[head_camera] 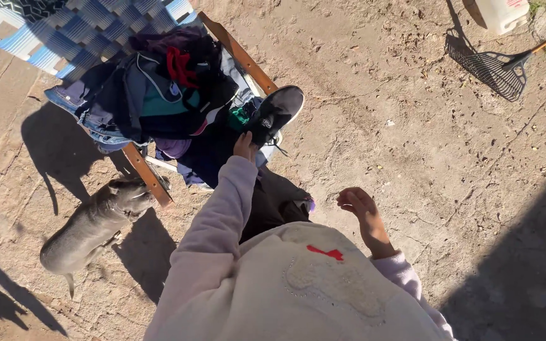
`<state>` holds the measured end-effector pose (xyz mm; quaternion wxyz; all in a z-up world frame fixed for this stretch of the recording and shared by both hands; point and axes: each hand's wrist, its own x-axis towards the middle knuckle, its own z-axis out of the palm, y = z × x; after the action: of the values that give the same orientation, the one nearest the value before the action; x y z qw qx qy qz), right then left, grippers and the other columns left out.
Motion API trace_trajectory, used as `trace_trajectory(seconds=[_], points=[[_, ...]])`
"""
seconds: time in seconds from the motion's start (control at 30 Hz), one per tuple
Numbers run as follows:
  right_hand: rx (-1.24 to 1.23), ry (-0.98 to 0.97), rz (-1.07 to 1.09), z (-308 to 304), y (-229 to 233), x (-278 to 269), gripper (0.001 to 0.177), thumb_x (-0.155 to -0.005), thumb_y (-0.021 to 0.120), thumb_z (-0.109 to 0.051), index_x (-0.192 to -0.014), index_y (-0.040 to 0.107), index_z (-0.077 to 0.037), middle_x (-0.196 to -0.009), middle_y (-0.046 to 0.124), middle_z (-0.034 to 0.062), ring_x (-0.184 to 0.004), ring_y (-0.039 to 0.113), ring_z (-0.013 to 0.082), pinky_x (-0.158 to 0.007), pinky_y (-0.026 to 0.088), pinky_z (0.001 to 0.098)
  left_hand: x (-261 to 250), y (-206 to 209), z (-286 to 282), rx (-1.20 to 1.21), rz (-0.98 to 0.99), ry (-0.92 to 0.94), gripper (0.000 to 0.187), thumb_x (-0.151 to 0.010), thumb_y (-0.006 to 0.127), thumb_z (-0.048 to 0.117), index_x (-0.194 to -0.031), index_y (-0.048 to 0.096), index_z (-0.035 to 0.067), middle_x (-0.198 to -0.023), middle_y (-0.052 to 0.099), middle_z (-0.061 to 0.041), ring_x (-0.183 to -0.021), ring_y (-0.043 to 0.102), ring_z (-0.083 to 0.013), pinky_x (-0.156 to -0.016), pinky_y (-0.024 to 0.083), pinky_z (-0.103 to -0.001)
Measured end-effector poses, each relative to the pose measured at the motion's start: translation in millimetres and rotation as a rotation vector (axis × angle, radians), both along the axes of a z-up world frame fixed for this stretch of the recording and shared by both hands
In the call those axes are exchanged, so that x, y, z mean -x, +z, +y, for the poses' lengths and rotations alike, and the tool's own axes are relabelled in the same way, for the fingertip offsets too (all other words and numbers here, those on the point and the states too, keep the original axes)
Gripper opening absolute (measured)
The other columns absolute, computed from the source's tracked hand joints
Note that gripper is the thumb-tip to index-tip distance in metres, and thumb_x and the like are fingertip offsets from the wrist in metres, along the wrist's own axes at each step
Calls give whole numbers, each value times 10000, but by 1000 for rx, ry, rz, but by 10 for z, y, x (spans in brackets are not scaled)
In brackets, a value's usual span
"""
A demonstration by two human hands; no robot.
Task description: Hanging various items of laundry like socks and underwear on a circular drying rack and placing shoes to dry.
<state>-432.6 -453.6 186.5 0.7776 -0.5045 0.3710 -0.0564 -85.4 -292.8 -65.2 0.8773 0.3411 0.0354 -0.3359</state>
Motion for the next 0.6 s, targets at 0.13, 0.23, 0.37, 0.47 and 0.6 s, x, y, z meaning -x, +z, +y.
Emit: trace_trajectory(seconds=[0.13,0.23,0.37,0.47,0.6], points=[[162,17,-83,-142,230,-144,300,-1087,551,-268,-1174,655,-1,-1113,702,102,-1056,650,198,-987,518,371,620,1476,-283,194,282,-83,213,-1011,665,215,-1133,612,48,-1008,670,-66,-1022,665,-250,-994,524,-410],[419,54,-137,-206,760,-465,315,-1040,594,-208,-1284,615,-9,-1280,656,114,-1130,650,208,-999,533,371,1007,2150,-625,288,380,-201,352,-972,598,161,-1286,611,1,-1234,701,-77,-1156,647,-208,-1059,485,-364],[613,-67,-448,-283,944,-707,527,-1003,626,-95,-1488,423,-50,-1539,461,102,-1353,527,183,-1086,484,344,1342,2462,-1025,306,251,-376,433,-924,585,143,-1338,574,15,-1276,694,-86,-1190,646,-230,-1049,497,-382],[399,-209,-499,-410,594,-526,407,-1052,613,-29,-1448,518,-44,-1378,537,77,-1252,549,160,-1063,492,326,1533,2318,-1168,214,-109,-494,384,-989,612,119,-1348,590,-13,-1258,699,-93,-1183,641,-221,-1051,490,-379],[756,-289,-285,-568,498,-269,117,-1008,671,30,-1119,675,-8,-1059,643,60,-1017,598,168,-944,486,334,1711,2606,-1194,-124,-468,-552,324,-996,675,148,-1291,647,19,-1178,691,-66,-1060,611,-132,-945,481,-313]])
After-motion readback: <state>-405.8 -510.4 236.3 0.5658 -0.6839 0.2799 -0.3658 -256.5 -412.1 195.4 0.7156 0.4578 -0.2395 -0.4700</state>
